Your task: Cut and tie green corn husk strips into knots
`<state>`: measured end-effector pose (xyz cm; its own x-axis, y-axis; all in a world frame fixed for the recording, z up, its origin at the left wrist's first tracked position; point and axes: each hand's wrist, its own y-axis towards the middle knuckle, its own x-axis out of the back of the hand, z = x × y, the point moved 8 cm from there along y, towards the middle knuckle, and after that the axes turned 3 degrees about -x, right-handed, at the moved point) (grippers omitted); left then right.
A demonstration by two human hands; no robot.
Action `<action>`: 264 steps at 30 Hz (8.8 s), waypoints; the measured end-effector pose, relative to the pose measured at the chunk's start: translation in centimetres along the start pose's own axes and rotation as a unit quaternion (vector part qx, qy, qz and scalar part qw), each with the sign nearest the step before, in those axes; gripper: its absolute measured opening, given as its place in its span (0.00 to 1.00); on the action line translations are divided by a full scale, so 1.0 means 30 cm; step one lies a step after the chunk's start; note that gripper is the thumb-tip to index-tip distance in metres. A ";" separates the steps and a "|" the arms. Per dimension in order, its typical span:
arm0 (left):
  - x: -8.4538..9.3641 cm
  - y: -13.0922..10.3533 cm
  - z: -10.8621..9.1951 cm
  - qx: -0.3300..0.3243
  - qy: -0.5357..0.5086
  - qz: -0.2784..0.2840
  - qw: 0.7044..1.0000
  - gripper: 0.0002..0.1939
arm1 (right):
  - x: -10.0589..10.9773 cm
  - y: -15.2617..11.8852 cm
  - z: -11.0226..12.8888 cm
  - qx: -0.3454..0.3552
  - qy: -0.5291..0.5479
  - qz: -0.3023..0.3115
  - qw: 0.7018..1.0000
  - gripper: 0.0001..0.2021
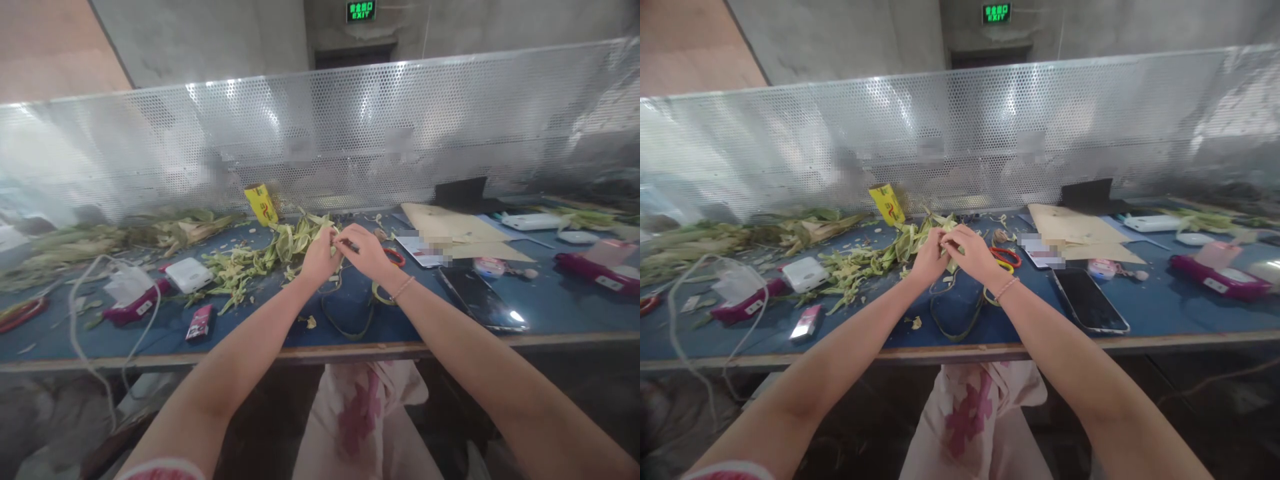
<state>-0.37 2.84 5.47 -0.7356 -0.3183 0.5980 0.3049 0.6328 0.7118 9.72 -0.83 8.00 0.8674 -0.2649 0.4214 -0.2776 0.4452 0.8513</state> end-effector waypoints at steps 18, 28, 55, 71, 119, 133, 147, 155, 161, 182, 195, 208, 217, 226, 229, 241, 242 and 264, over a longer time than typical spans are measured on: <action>-0.063 0.025 0.039 0.067 -0.271 0.076 0.957 0.11 | 0.047 -0.014 -0.175 -0.236 0.139 -0.089 0.958 0.04; -0.071 0.012 0.072 0.155 -0.363 0.037 0.918 0.13 | 0.065 0.000 -0.151 -0.150 0.057 -0.070 0.984 0.06; -0.068 0.021 0.017 0.038 -0.173 0.113 0.978 0.06 | 0.015 -0.001 -0.077 -0.060 0.000 0.023 0.998 0.05; -0.102 0.011 0.033 0.066 -0.290 0.092 0.950 0.08 | 0.047 0.000 -0.073 -0.064 -0.028 -0.044 0.997 0.05; -0.093 -0.026 0.056 0.320 -0.545 0.027 0.775 0.10 | 0.005 -0.010 -0.036 0.067 -0.063 0.119 0.989 0.19; -0.100 -0.024 0.038 0.288 -0.515 0.025 0.807 0.12 | -0.006 -0.008 -0.065 0.011 -0.074 0.059 0.995 0.11; -0.124 0.003 0.079 0.171 -0.417 0.071 0.890 0.07 | -0.004 -0.024 -0.197 -0.302 0.161 0.015 0.940 0.11; -0.055 0.001 0.020 0.135 -0.268 0.048 0.953 0.07 | -0.016 -0.045 -0.231 -0.378 0.206 -0.009 0.903 0.16; -0.021 0.006 0.003 0.129 -0.246 0.034 0.960 0.08 | -0.038 -0.058 -0.245 -0.409 0.214 0.019 0.887 0.14; -0.038 -0.003 0.031 0.195 -0.375 0.000 0.906 0.05 | 0.044 -0.011 -0.162 -0.205 0.098 -0.051 0.972 0.04; -0.083 0.004 0.013 0.126 -0.359 0.080 0.921 0.03 | 0.037 0.007 -0.078 -0.059 -0.022 -0.013 0.998 0.07; -0.074 -0.008 0.042 0.192 -0.392 0.035 0.899 0.16 | 0.006 0.005 -0.110 -0.082 0.026 0.019 0.996 0.08; -0.046 0.002 0.035 0.117 -0.249 0.042 0.961 0.18 | 0.006 -0.017 -0.183 -0.233 0.125 -0.027 0.964 0.08; -0.050 -0.003 -0.031 0.082 -0.245 0.096 0.961 0.16 | -0.074 -0.057 -0.251 -0.386 0.289 0.038 0.875 0.18; -0.055 -0.004 -0.034 0.084 -0.257 0.100 0.958 0.16 | -0.097 -0.050 -0.216 -0.363 0.365 0.064 0.855 0.18; -0.070 -0.009 0.040 0.187 -0.349 0.039 0.917 0.10 | 0.005 -0.018 -0.197 -0.259 0.181 -0.019 0.948 0.10; -0.070 -0.009 0.043 0.191 -0.356 0.034 0.914 0.10 | 0.006 -0.014 -0.182 -0.242 0.174 -0.012 0.954 0.10; -0.105 -0.034 0.041 0.285 -0.513 0.056 0.808 0.08 | -0.080 -0.046 -0.179 -0.329 0.359 0.077 0.870 0.15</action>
<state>0.90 4.06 2.40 -0.9259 0.3308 -0.1824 0.2908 0.9324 0.2147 10.22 3.79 4.14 0.9408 0.3387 0.0085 -0.3213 0.8838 0.3401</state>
